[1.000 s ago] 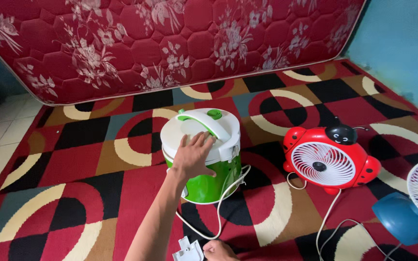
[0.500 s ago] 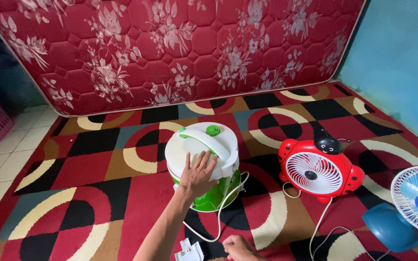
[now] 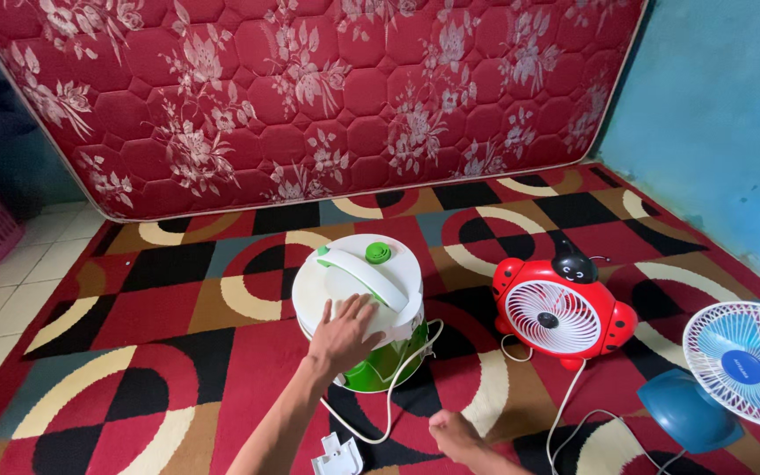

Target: The person kneels on a patterned rug and services a green rice cooker. They open the lid, remove the inner pot, flip the unit over, and use a screwdriver to unscrew and detach the white base cover, then reposition the cooker and continue working on its control panel side.

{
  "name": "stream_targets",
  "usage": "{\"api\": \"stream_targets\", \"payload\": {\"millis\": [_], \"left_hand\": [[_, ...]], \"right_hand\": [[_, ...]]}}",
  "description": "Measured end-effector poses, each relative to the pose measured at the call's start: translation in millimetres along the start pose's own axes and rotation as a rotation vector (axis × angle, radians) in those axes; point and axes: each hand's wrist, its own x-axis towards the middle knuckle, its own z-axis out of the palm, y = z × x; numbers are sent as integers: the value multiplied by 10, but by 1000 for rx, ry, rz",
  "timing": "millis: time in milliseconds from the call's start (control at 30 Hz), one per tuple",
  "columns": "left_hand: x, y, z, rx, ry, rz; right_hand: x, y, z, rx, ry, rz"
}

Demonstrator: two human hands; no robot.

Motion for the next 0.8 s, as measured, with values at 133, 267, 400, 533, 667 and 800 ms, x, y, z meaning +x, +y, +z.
{"api": "stream_targets", "payload": {"millis": [133,267,400,533,667,800], "left_hand": [[-102,-3,-77,13,20,-20],[-196,39,-132,30,5,-19],[-182,100,-120,3,17,-38],[-172,149,-11,10,-10,-49],[-186,124,88,3,39,-30],[-213,90,117,-16,58,-17]], "right_hand": [[57,-116,-169,110,-16,61],[74,-69,-229,152,-7,71],[26,82,-267,93,-63,119],[-57,414,-476,-326,-360,7],[-281,999,-684,-660,-196,74],[-283,1258,-481,-691,91,196]]}}
